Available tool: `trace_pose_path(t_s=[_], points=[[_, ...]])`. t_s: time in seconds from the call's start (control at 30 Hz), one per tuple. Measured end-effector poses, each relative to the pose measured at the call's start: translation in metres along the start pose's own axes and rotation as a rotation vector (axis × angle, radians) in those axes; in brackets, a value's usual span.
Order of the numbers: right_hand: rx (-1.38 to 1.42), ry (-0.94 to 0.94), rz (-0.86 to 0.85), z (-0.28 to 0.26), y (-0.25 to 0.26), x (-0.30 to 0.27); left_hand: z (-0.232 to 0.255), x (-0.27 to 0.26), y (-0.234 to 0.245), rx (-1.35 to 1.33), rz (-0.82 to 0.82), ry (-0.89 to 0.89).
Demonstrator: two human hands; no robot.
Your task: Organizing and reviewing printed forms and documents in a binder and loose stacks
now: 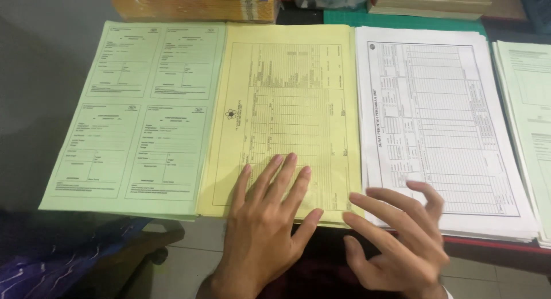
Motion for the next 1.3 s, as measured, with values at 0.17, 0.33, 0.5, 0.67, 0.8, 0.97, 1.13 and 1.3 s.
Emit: trace_pose_path(t_s=[0.17, 0.33, 0.5, 0.67, 0.8, 0.97, 1.13, 1.3], points=[[-0.081, -0.170, 0.016, 0.042, 0.051, 0.007, 0.000, 0.021, 0.003, -0.032, -0.056, 0.038], [-0.338, -0.367, -0.143, 0.129, 0.108, -0.039, 0.000, 0.034, -0.004, 0.058, -0.153, 0.018], [-0.565, -0.551, -0.164, 0.172, 0.162, -0.077, -0.008, 0.035, -0.014, 0.151, -0.252, 0.037], [-0.471, -0.870, -0.311, 0.196, 0.168, -0.100, -0.008, 0.035, -0.004, 0.193, -0.172, 0.153], [-0.436, -0.974, -0.338, 0.206, 0.166, -0.111, -0.017, 0.032, -0.013, 0.240, -0.250, 0.150], [-0.447, -0.919, -0.306, 0.205, 0.165, -0.115, -0.021, 0.032, -0.018, 0.266, -0.348, 0.189], [-0.494, -0.735, -0.118, 0.188, 0.176, -0.099, -0.015, 0.036, -0.014, 0.256, -0.290, 0.188], [-0.547, -0.704, 0.001, 0.181, 0.190, -0.103, -0.012, 0.037, -0.007, 0.197, -0.156, 0.168]])
Point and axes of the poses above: each hand's wrist, its own x-axis towards the middle knuckle, its own y-axis out of the back of the hand, z = x × y, the point moved 9 cm from there along x, towards the middle knuckle, and after that the axes turned 4 degrees about z, right-handed, at the moved point
